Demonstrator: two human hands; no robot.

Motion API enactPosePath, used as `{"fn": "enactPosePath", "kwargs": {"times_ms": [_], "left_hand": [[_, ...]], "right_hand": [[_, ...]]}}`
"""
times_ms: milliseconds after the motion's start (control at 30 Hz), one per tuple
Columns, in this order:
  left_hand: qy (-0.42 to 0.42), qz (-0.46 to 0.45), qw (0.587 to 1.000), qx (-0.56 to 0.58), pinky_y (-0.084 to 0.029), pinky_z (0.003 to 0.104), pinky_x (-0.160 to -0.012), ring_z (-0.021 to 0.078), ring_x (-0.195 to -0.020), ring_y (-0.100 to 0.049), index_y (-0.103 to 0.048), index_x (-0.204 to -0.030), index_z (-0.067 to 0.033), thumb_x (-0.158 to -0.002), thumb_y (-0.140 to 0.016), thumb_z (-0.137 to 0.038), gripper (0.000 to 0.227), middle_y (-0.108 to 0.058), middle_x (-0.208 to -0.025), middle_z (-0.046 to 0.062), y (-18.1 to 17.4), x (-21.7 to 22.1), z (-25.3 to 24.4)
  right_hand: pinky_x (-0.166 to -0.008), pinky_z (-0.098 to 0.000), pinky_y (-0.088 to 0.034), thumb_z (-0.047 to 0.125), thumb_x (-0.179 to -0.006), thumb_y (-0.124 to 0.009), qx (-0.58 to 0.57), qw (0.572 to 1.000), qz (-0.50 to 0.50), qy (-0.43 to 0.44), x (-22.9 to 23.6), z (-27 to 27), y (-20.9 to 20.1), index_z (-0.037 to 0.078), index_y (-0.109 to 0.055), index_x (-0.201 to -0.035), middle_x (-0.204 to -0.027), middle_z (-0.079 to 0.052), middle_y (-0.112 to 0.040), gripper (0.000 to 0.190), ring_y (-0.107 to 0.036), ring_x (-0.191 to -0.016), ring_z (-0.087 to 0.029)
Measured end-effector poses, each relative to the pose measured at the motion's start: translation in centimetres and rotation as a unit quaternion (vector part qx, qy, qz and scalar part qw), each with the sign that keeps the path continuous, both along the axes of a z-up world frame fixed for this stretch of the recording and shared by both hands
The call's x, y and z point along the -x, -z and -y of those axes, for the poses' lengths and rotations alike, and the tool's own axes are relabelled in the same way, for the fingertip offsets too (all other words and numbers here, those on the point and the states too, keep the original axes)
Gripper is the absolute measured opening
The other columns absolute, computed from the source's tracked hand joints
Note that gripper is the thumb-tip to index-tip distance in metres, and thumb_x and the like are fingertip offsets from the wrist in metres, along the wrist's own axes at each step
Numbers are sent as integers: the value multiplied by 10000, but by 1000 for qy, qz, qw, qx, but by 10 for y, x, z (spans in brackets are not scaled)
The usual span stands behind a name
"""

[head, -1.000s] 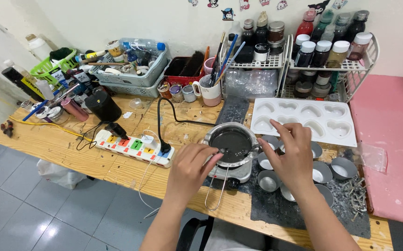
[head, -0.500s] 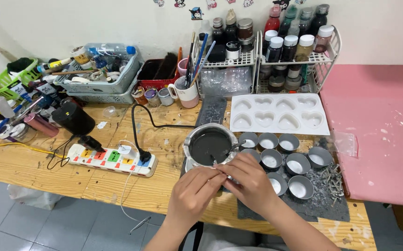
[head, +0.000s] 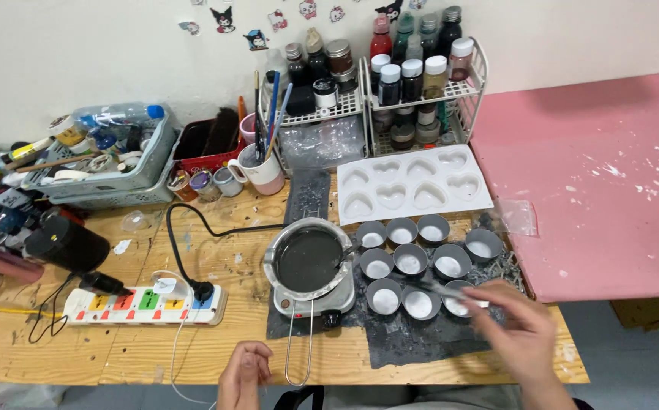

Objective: The recorder is stirring melted wax in a pot and organizing small metal candle cups on a workbench.

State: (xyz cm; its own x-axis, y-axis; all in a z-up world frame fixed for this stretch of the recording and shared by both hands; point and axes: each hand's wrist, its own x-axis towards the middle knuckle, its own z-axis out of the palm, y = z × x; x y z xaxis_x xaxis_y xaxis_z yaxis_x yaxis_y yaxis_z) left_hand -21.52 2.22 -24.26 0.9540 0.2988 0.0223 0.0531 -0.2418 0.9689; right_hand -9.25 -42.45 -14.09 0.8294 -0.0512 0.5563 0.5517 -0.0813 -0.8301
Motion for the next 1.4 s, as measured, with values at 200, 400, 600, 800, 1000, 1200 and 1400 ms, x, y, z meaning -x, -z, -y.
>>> {"fn": "enactPosePath", "kwargs": {"times_ms": [200,400,600,800,1000,1200,1400], "left_hand": [[276,-100,923,250,-487,269,-562,169,-637,-670,-631,-1119,44,-768,-197,-867,1069,-716,-797,120,53,-24,5],[233,-98,903,348,-479,292,-597,187,-617,-603,-612,-1107,91,-854,-312,-817,989,-664,-738,167,26,-26,46],[339,-28,877,340,-420,275,-562,173,-618,-564,-603,-1114,88,-926,-383,-759,895,-638,-724,153,45,-35,49],[312,-36,862,399,-425,303,-551,190,-586,-555,-567,-1092,88,-960,-433,-680,790,-597,-678,145,35,-33,62],[324,-42,855,403,-373,253,-519,189,-589,-545,-521,-1159,83,-982,-455,-649,756,-568,-676,130,19,-35,74],[297,-60,844,444,-457,325,-571,210,-603,-552,-504,-1182,74,-1005,-471,-550,650,-548,-702,128,-24,-39,101],[236,-46,790,564,-419,315,-487,203,-516,-493,-475,-1174,57,-1063,-386,-311,394,-470,-666,104,-59,-42,128]], "right_hand": [[-703,-159,-522,-50,-1087,-697,-31,959,-50,277,-4,82,35,-76,-701,-1217,-1037,-102,-741,133,-665,-830,-43],[-688,-156,-468,110,-1087,-804,67,913,-81,394,-21,113,86,1,-779,-1222,-854,-54,-710,176,-590,-739,-11],[-761,-271,-531,183,-978,-827,271,873,-47,403,-28,114,80,78,-803,-1076,-947,-50,-744,146,-654,-790,-127],[-813,-351,-522,217,-962,-827,336,838,-43,429,-30,111,81,115,-815,-1046,-853,-59,-657,133,-642,-870,-224],[-701,-331,-534,225,-1003,-794,297,850,-151,408,-33,114,88,103,-802,-1070,-817,-36,-680,139,-670,-731,-176],[-709,-329,-521,209,-996,-840,367,821,-114,422,-29,111,79,73,-795,-1173,-877,-67,-677,228,-658,-766,-164],[-570,-232,-405,124,-992,-741,177,945,-107,251,-26,33,0,80,-756,-1258,-805,-26,-576,270,-490,-646,-67]]}}
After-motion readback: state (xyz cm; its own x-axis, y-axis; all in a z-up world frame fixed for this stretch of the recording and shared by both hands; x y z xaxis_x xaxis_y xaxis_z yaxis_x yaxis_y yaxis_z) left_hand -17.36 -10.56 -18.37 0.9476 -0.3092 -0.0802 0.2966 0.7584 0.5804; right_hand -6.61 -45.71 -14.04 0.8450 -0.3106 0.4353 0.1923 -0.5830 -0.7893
